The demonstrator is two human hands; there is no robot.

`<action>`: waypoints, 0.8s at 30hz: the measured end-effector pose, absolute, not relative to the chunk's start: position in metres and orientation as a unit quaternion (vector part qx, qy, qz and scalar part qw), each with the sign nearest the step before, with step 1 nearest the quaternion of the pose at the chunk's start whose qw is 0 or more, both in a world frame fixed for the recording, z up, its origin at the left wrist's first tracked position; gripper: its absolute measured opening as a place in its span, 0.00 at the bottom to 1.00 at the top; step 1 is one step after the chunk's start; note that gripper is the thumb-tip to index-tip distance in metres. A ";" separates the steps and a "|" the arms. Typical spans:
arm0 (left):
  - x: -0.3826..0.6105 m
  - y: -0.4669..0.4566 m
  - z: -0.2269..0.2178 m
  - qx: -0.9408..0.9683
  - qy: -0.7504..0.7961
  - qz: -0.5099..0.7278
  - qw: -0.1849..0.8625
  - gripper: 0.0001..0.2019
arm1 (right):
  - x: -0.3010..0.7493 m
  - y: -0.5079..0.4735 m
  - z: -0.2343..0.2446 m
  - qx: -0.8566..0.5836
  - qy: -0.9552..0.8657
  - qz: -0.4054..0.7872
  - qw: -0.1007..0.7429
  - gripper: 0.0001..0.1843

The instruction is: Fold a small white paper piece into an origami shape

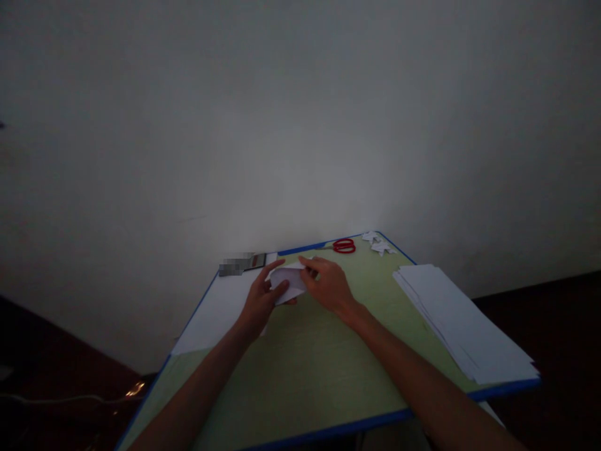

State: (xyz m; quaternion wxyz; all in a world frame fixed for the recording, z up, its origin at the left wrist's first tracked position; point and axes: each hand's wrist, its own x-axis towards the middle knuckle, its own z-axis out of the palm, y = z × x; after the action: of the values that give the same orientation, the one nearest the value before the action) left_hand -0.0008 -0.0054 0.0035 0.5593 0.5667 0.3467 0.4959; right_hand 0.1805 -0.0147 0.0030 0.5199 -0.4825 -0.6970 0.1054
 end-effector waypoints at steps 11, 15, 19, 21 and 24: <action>0.003 -0.006 0.003 0.532 0.355 0.533 0.554 0.30 | 0.175 -0.007 0.000 -0.423 -0.599 0.316 0.601 0.20; 0.005 -0.007 0.006 0.521 0.356 0.544 0.553 0.29 | 0.169 -0.010 -0.002 -0.389 -0.554 0.381 0.630 0.27; 0.005 -0.008 0.008 0.515 0.367 0.552 0.544 0.27 | 0.165 -0.012 -0.001 -0.399 -0.553 0.369 0.631 0.30; 0.005 -0.008 0.007 0.518 0.371 0.552 0.539 0.27 | 0.164 -0.012 -0.001 -0.408 -0.558 0.354 0.630 0.33; 0.004 -0.008 0.008 0.511 0.378 0.555 0.536 0.27 | 0.162 -0.013 -0.003 -0.424 -0.565 0.315 0.634 0.37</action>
State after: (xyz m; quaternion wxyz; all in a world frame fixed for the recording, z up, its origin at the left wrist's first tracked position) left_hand 0.0040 -0.0080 0.0075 0.5363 0.5113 0.3777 0.5553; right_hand 0.1621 -0.0130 -0.0034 0.6336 -0.4244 -0.5649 0.3152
